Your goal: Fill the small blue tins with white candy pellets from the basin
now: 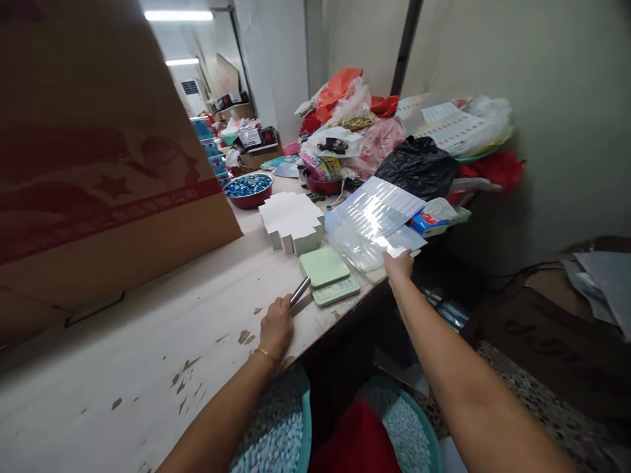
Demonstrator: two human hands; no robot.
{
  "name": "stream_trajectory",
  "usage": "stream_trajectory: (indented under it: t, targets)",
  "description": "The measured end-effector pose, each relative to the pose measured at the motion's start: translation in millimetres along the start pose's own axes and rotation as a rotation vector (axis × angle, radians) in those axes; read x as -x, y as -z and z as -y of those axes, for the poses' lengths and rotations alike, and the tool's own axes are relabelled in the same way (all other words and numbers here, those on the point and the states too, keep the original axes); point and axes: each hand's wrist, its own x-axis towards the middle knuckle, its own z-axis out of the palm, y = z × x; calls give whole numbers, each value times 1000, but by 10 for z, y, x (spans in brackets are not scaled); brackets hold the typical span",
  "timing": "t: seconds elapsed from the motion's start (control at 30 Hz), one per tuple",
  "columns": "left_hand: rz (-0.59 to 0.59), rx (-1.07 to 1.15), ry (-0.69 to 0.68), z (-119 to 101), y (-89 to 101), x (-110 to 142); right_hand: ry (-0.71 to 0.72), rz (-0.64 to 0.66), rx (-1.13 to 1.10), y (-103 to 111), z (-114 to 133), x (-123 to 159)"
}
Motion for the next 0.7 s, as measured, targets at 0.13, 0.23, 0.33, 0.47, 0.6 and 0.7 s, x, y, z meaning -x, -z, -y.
stream_trajectory:
  t: [0.13,0.23,0.33,0.47,0.6,0.7]
  targets:
    - [-7,369,89,-43,157,186,40,390,-243,217,75,1174]
    - [26,668,47,-138,270,770,-78,904,-642,270,130,2411]
    - [69,875,95,-137,368,1663,-262,1057,-823,330,121,3520]
    - [265,976,211,183,590,2859,-320,1227,-648,553,-77,4364]
    - [35,805,392,914,1041,3875,-395,1394,-440,630,-224,4592]
    - [-338,375,754,1620,1562,4783,-329,1424,-374,533,-165,4702]
